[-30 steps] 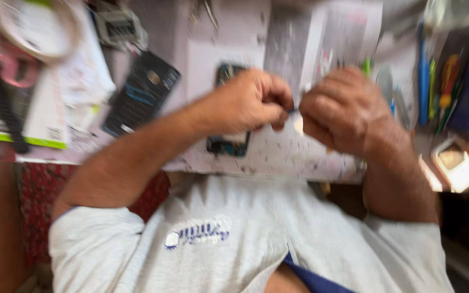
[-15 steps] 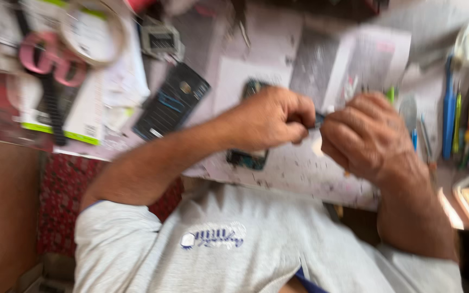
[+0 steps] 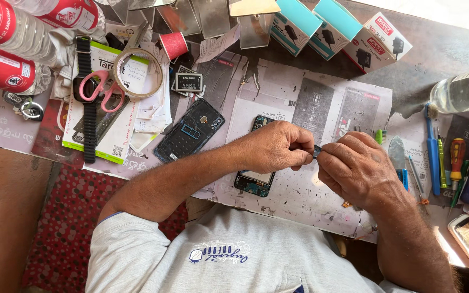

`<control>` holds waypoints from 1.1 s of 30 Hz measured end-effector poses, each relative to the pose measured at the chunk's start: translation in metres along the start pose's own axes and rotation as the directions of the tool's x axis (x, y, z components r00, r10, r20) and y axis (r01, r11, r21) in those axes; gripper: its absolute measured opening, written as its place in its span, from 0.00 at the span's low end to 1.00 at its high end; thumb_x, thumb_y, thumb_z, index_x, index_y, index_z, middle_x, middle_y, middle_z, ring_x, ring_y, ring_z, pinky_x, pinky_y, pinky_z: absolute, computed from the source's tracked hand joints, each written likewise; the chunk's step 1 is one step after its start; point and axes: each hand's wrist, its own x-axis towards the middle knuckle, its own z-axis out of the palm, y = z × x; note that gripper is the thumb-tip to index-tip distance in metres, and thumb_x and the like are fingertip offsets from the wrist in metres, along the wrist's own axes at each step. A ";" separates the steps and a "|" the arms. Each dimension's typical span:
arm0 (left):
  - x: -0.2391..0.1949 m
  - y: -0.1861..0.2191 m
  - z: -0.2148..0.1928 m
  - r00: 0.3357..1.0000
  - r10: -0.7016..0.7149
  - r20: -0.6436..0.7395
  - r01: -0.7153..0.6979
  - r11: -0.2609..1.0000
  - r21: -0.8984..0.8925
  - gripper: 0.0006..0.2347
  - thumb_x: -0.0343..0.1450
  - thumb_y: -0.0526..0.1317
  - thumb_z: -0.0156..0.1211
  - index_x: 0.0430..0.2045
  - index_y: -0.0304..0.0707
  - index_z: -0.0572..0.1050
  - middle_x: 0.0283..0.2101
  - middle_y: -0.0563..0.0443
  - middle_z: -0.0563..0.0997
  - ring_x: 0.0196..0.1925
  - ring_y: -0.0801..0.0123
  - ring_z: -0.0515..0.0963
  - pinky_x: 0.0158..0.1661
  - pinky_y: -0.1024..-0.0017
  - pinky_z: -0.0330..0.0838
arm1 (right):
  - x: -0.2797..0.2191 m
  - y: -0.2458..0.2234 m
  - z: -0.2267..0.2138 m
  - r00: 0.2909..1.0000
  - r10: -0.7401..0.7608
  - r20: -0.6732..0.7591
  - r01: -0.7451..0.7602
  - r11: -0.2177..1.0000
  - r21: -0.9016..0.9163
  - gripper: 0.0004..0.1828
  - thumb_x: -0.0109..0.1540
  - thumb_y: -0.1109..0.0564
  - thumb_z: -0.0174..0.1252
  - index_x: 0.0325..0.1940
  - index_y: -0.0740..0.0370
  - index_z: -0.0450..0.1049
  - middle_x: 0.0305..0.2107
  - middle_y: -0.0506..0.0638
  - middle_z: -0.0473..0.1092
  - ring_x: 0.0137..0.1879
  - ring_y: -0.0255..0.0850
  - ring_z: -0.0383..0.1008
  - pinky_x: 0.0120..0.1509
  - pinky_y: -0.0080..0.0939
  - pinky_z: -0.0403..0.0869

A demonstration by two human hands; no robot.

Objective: The person uses a green utility knife to carefully pry and separate a flexible ribbon cable from a disassembled smartphone. They then handle the phone's blue metal frame, peeling off a strip of blue adhesive tape from its inner edge.

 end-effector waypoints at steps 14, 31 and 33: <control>0.000 0.000 -0.001 1.000 -0.006 -0.005 0.006 0.999 0.043 0.05 0.71 0.38 0.61 0.27 0.37 0.79 0.23 0.57 0.80 0.26 0.80 0.77 0.31 0.77 0.74 | -0.003 0.010 0.007 0.996 -0.041 -0.073 0.046 0.997 0.068 0.15 0.54 0.57 0.73 0.39 0.61 0.75 0.33 0.50 0.75 0.37 0.43 0.76 0.43 0.49 0.75; -0.006 0.003 -0.004 0.983 0.154 -0.095 -0.141 0.981 0.135 0.03 0.74 0.34 0.62 0.31 0.36 0.79 0.22 0.59 0.78 0.24 0.83 0.75 0.26 0.79 0.72 | -0.009 0.035 0.021 0.971 -0.104 -0.216 0.143 0.975 0.173 0.13 0.62 0.64 0.74 0.40 0.67 0.74 0.34 0.56 0.74 0.39 0.44 0.79 0.41 0.42 0.80; -0.006 0.005 -0.005 0.981 0.165 -0.099 -0.150 0.978 0.142 0.03 0.74 0.34 0.62 0.31 0.36 0.79 0.23 0.59 0.78 0.24 0.83 0.75 0.26 0.79 0.72 | -0.006 0.033 0.018 0.974 -0.092 -0.209 0.133 0.972 0.191 0.13 0.60 0.65 0.75 0.38 0.67 0.74 0.33 0.56 0.74 0.39 0.45 0.79 0.42 0.44 0.81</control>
